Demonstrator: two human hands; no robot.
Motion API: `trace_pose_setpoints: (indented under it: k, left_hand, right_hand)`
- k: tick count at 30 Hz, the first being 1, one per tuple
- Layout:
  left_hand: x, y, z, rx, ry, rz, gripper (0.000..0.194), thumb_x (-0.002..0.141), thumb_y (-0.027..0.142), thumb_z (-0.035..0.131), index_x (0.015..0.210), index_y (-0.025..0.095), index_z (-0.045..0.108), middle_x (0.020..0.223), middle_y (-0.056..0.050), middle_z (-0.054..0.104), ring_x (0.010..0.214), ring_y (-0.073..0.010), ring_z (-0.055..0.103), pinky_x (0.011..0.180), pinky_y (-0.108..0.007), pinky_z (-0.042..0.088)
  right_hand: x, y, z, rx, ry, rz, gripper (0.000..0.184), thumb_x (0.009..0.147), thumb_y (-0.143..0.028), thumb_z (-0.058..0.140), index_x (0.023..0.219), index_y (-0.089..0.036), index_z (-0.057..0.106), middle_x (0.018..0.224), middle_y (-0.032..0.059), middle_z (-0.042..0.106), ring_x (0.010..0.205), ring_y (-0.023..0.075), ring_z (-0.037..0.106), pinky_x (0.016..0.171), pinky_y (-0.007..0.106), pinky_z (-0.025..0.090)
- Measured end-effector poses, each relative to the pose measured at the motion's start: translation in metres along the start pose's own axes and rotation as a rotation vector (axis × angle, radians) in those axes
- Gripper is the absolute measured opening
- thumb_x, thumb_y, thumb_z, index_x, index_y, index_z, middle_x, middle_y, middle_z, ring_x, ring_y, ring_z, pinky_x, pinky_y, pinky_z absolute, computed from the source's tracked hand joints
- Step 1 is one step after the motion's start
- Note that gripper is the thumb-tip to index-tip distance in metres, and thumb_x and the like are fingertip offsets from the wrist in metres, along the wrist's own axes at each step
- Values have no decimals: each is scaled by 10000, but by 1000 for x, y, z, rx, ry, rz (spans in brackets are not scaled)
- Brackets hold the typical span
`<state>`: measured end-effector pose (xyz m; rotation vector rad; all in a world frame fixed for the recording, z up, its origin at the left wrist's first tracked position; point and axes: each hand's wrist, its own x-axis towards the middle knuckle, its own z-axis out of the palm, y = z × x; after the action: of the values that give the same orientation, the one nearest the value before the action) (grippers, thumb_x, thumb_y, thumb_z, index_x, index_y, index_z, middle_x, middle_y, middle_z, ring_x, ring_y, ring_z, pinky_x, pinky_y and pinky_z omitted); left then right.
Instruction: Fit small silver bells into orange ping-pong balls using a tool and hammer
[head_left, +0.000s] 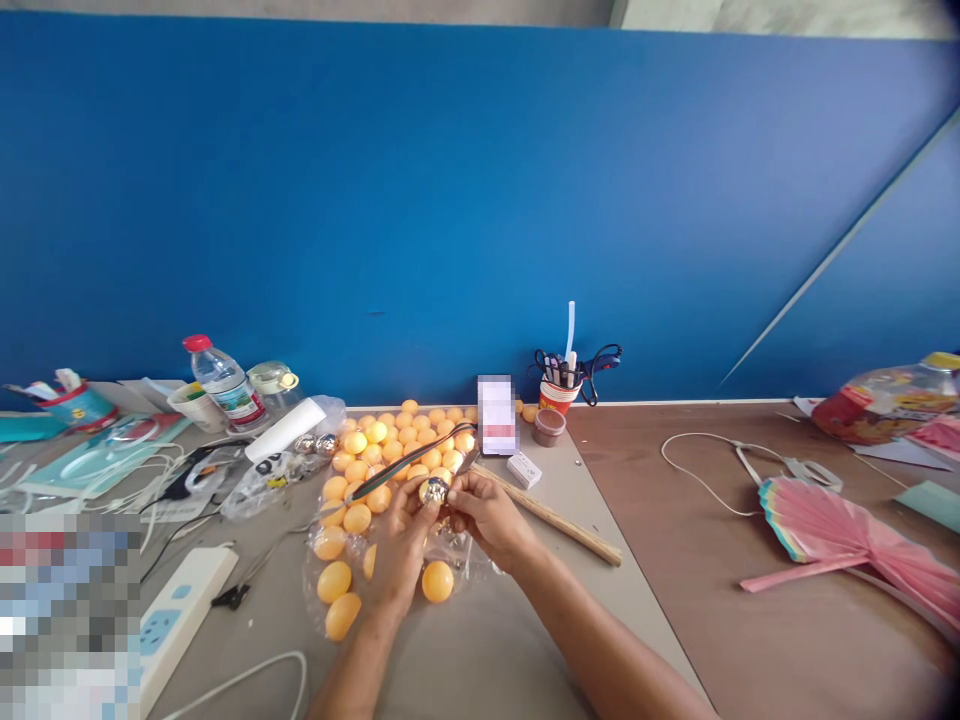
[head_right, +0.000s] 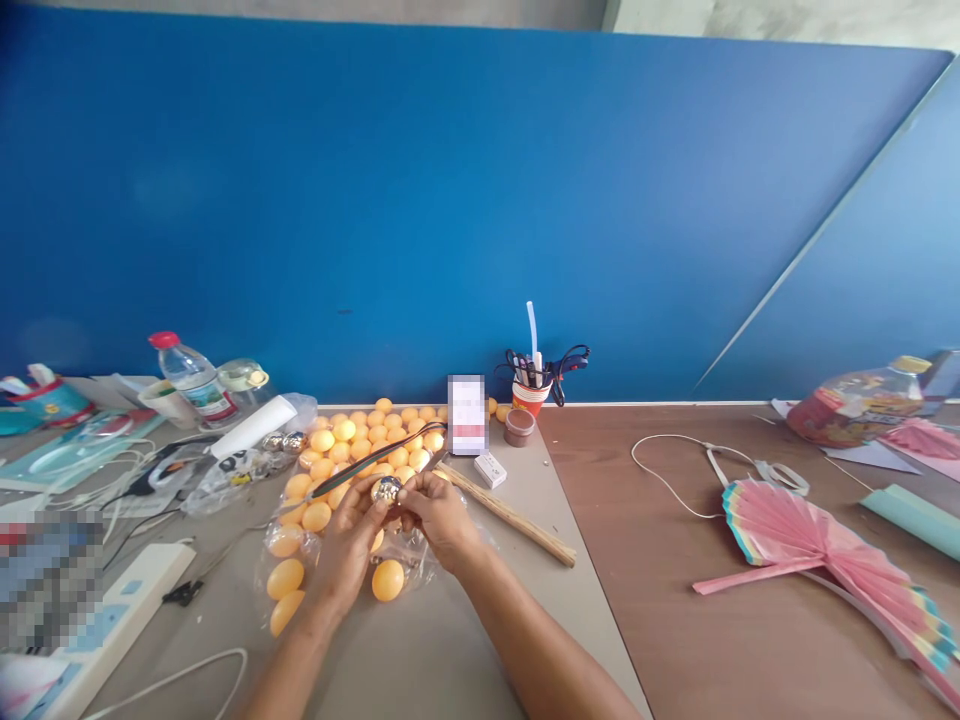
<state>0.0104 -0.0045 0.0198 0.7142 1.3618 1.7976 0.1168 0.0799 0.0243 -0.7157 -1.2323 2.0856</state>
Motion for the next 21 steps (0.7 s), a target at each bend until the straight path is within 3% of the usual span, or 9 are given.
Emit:
trace_pose_setpoints:
  k: [2,4,7,10,13,16,21]
  left_hand:
    - [1,2,-1,-64,24,-10,446,720,494,829,1041,220,684,1019,-71,758,921,-252,731,848,-396,592]
    - [3,5,-4,-113,62,-21,456,705,483,843,1042,223,680,985,-50,746,853,-220,728,818,-369,590]
    - [3,8,-6,-148,98,-32,486,704,479,842,1083,228,670,1014,-49,738,813,-201,727,790,-355,586]
    - [2,10,-6,-149,95,-18,478,717,468,831,1097,230,665,1063,-62,736,851,-203,728,816,-361,582]
    - [1,11,-5,-172,102,-23,515,708,446,838,1140,241,647,1066,-57,727,861,-204,728,826,-367,581]
    - [2,10,-5,-205,114,-42,531,686,435,857,1132,237,647,1054,-50,714,893,-205,724,827,-359,580]
    - [5,7,-8,-235,120,-48,512,657,419,887,1076,229,661,1010,-28,712,874,-185,713,806,-330,576]
  right_hand:
    - [1,-1,-4,12,-23,4,287,677,-370,777,690,-202,546,555,-53,541,478,93,456,528,241,367]
    - [3,0,-8,-135,2,4,230,719,-339,736,711,-201,552,572,-53,537,492,101,462,541,247,378]
    - [3,6,-11,-650,64,-45,46,775,-196,649,804,-193,615,693,-9,621,605,141,545,620,270,414]
    - [-2,17,-8,-1180,56,-136,242,798,-89,585,993,-193,684,954,79,713,785,203,629,702,305,432]
    - [-6,24,-2,-1504,-2,-109,283,828,-60,555,1040,-169,708,1092,155,723,808,244,667,683,326,425]
    - [-6,24,0,-1618,-23,-56,250,871,-71,527,998,-164,721,1055,155,744,809,246,689,673,318,419]
    - [-6,14,-1,-1595,-18,-7,230,927,-137,503,1003,-170,717,1042,139,762,910,256,703,728,312,450]
